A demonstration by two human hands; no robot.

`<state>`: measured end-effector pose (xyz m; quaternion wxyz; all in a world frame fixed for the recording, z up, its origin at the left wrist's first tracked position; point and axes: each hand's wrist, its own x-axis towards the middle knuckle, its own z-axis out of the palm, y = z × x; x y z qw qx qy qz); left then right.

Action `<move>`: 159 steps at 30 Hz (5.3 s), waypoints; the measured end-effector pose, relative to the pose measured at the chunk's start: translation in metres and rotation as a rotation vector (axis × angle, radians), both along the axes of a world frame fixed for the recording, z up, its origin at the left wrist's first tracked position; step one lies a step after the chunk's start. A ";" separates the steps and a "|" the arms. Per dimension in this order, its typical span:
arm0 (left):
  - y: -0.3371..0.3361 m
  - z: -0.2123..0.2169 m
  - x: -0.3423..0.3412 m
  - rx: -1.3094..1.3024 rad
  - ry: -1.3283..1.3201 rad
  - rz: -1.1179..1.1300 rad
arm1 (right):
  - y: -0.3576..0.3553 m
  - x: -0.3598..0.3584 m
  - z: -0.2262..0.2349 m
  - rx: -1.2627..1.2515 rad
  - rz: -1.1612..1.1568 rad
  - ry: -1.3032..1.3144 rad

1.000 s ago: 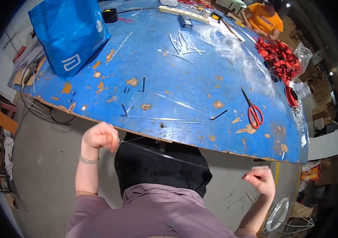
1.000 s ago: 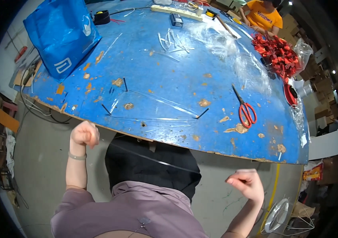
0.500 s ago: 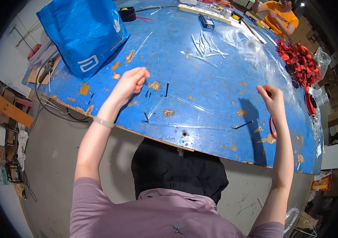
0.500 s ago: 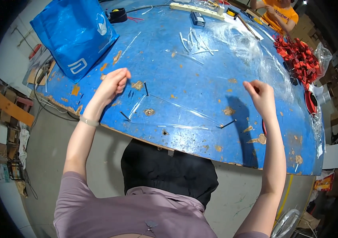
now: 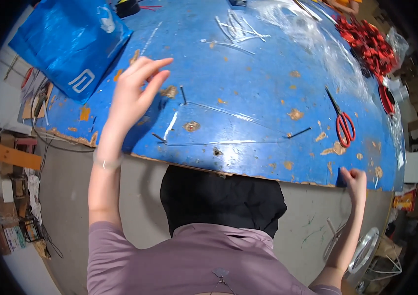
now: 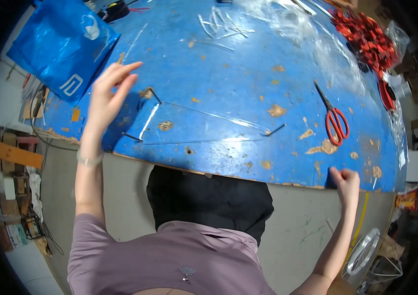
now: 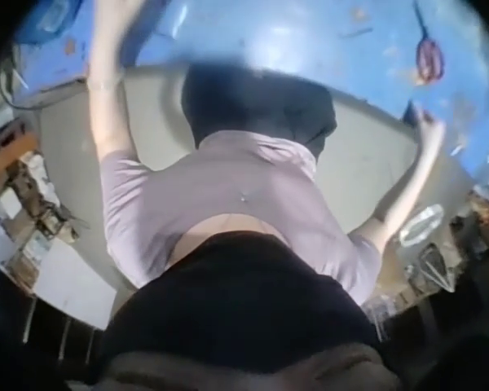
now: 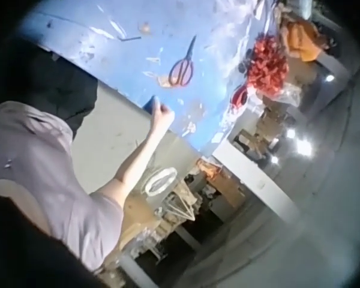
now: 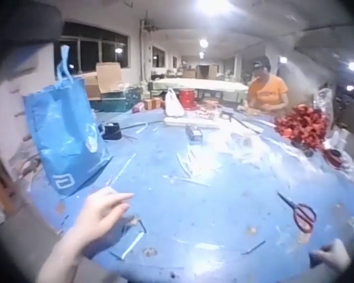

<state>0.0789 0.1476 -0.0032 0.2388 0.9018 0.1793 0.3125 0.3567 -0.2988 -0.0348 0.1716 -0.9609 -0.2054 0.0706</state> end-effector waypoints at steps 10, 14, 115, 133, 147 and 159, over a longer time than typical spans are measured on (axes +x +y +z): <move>-0.173 -0.065 0.087 0.185 0.174 -0.347 | -0.133 -0.108 -0.017 0.218 -0.364 0.355; -0.189 -0.081 0.103 0.224 0.232 -0.326 | -0.232 -0.189 -0.030 0.429 -0.565 0.507; -0.005 -0.080 -0.095 -1.460 -0.714 -0.889 | 0.082 -0.028 0.078 0.343 0.312 0.168; 0.014 -0.064 -0.002 0.099 -0.029 -0.063 | 0.111 0.067 0.016 0.283 0.177 0.035; 0.003 -0.045 -0.011 0.307 0.197 -0.208 | -0.007 0.012 0.007 0.228 -0.134 -0.003; -0.092 0.023 -0.025 0.124 -0.153 -0.267 | -0.058 -0.037 0.003 0.371 -0.344 0.051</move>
